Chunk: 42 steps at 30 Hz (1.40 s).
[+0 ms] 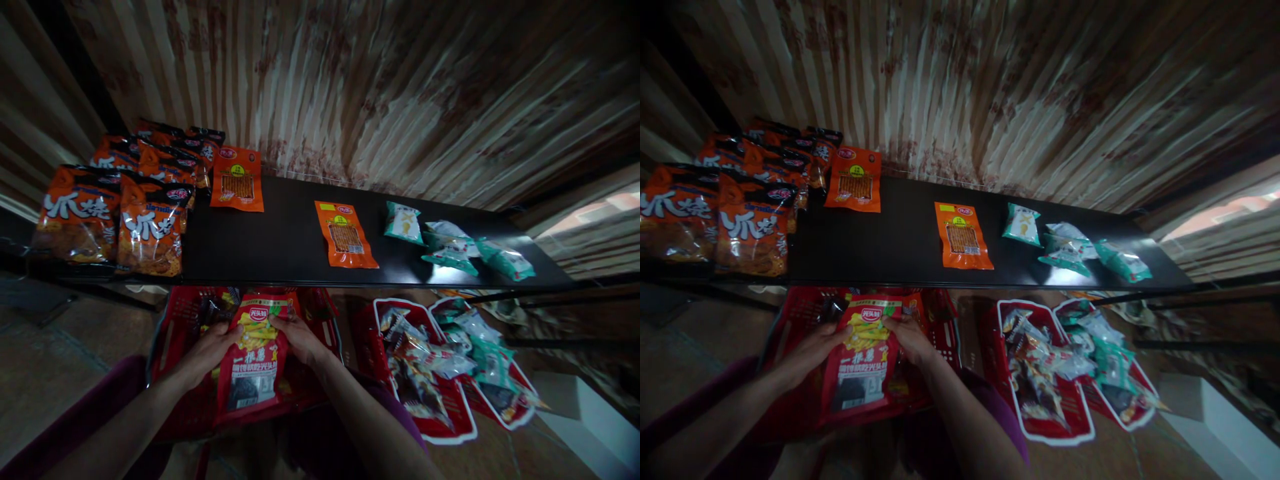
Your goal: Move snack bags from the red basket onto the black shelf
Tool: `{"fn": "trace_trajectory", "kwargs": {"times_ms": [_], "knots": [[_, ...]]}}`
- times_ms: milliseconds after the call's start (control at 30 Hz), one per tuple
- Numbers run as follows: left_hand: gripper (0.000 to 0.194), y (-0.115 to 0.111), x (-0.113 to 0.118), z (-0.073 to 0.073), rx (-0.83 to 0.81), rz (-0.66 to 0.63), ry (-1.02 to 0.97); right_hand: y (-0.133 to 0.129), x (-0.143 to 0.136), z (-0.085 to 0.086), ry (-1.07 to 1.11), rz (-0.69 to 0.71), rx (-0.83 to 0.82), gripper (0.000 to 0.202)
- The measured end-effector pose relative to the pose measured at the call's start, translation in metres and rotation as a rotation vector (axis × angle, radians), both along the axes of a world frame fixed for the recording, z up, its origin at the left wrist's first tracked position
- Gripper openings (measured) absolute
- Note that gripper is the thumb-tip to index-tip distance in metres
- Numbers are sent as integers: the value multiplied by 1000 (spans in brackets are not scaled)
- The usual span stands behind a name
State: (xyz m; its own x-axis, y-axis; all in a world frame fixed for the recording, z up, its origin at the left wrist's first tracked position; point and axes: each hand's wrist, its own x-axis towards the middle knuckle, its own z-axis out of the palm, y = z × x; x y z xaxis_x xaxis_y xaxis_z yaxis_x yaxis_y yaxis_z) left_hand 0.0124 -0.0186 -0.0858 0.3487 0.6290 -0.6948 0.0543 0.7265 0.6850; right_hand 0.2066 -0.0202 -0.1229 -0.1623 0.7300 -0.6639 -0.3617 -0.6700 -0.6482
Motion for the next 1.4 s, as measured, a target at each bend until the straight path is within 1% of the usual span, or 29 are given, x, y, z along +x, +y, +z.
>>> {"fn": "trace_trajectory", "kwargs": {"times_ms": [133,233,367,533,667,833,967,1033,1167,1267,1400], "knots": [[42,-1,-2,5,46,-15,22,5,2,9,-8,9,-46,37],[42,-6,-5,9,52,-3,11,6,1,13,21,24,-65,36],[47,-14,-12,11,12,92,-43,3,-2,15,32,28,-57,37],[54,-23,-19,12,-79,211,-15,0,-7,16,55,48,-14,41],[48,-25,-22,14,-106,292,-17,1,-12,18,56,51,-7,42],[44,-24,-25,15,-126,321,-52,2,-15,20,57,73,3,43],[46,-24,-25,13,-154,334,-63,2,-14,19,52,79,1,42],[47,-23,-25,10,-155,323,-72,1,-13,18,50,79,13,42],[46,-20,-24,1,-156,311,-27,1,-12,16,20,60,40,43],[41,-17,-22,-2,-190,341,-18,1,-11,15,1,44,45,44],[33,-11,-18,0,-239,364,-15,3,-9,13,-21,25,57,44]]}}
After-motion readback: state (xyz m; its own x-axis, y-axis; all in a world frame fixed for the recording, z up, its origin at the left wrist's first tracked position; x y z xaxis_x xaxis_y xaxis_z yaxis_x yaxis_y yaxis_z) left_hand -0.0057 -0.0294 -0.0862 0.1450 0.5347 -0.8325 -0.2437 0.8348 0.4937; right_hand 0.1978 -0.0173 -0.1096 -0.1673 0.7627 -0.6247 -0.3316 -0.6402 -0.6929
